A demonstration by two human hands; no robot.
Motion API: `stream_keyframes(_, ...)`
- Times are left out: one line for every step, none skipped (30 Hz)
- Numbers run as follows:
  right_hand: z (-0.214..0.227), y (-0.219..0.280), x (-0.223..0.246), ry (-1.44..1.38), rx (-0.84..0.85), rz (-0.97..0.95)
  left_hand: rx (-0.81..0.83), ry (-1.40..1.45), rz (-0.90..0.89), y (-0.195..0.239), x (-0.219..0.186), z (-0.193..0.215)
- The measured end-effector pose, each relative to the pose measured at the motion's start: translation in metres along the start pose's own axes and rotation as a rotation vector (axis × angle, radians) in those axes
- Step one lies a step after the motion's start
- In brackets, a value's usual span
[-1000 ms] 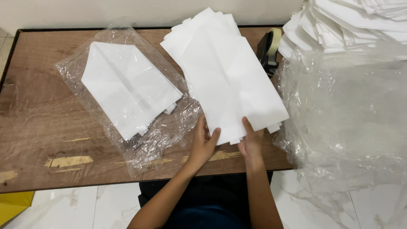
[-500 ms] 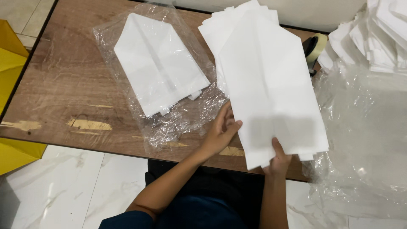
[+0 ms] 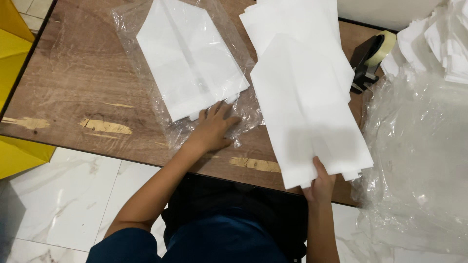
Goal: The person repeatedly takes stacks of white paper from a pile on a wooden table and places them into clear plastic bags. They fold the paper to fit and seal the bags by hand, stacking the finished packages on the table.
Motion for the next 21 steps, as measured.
stream_keyframes(0.003,-0.005,-0.002,-0.001,0.004,-0.001,-0.002,-0.001,0.003,0.002,0.003,0.001)
stream_keyframes(0.006,-0.012,-0.007,-0.004,-0.015,-0.040,-0.029,-0.002,-0.042,0.003,0.001,0.005)
stream_keyframes(0.010,-0.018,-0.012,-0.008,-0.034,-0.080,-0.057,-0.003,-0.087,0.004,0.000,0.010)
stream_keyframes(0.012,-0.021,-0.011,-0.010,-0.033,-0.079,-0.056,-0.005,-0.087,0.005,0.003,0.010)
stream_keyframes(0.012,-0.024,-0.009,-0.006,-0.025,-0.070,-0.095,0.002,-0.107,0.007,0.005,0.014)
stream_keyframes(0.014,-0.027,-0.006,0.002,-0.017,-0.060,-0.136,0.012,-0.128,0.008,0.005,0.018)
stream_keyframes(0.013,-0.026,-0.002,0.004,-0.018,-0.059,-0.137,0.014,-0.129,0.006,0.005,0.018)
stream_keyframes(0.014,-0.024,0.000,0.014,-0.050,-0.073,-0.189,0.023,-0.123,0.006,0.006,0.022)
stream_keyframes(0.016,-0.023,0.003,0.024,-0.083,-0.087,-0.240,0.033,-0.117,0.007,0.006,0.027)
stream_keyframes(0.020,-0.023,0.001,0.026,-0.082,-0.089,-0.240,0.035,-0.115,0.005,0.010,0.027)
stream_keyframes(0.023,-0.024,-0.003,-0.002,-0.060,-0.121,-0.214,0.230,-0.121,0.002,0.015,0.023)
stream_keyframes(0.025,-0.024,-0.007,-0.030,-0.037,-0.153,-0.186,0.425,-0.126,-0.001,0.020,0.019)
stream_keyframes(0.037,-0.028,-0.009,-0.027,-0.036,-0.155,-0.187,0.427,-0.124,0.001,0.023,0.024)
stream_keyframes(0.047,-0.030,-0.017,-0.074,-0.009,-0.206,-0.193,0.472,-0.102,0.002,0.027,0.029)
stream_keyframes(0.056,-0.033,-0.023,-0.122,0.017,-0.258,-0.199,0.517,-0.080,0.003,0.032,0.033)
stream_keyframes(0.057,-0.029,-0.020,-0.122,0.018,-0.258,-0.199,0.516,-0.080,0.008,0.028,0.045)
stream_keyframes(0.055,-0.024,-0.017,-0.091,0.052,-0.259,-0.213,0.485,-0.092,0.014,0.022,0.058)
stream_keyframes(0.053,-0.019,-0.015,-0.061,0.084,-0.262,-0.224,0.454,-0.104,0.019,0.016,0.071)
stream_keyframes(0.045,-0.013,-0.010,-0.062,0.082,-0.263,-0.222,0.454,-0.104,0.018,0.018,0.069)
stream_keyframes(0.033,-0.007,-0.004,-0.064,0.113,-0.265,-0.217,0.477,-0.073,0.017,0.022,0.066)
stream_keyframes(0.021,-0.001,0.001,-0.067,0.145,-0.266,-0.213,0.499,-0.042,0.017,0.027,0.063)
Point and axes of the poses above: each hand's wrist, its own y-axis away from the middle knuckle, its own z-axis out of the back of the hand, x = y × z, the point moved 9 cm from there along -y, towards the middle knuckle, and after that the axes turned 7 degrees about -z, right-handed, at the moved point
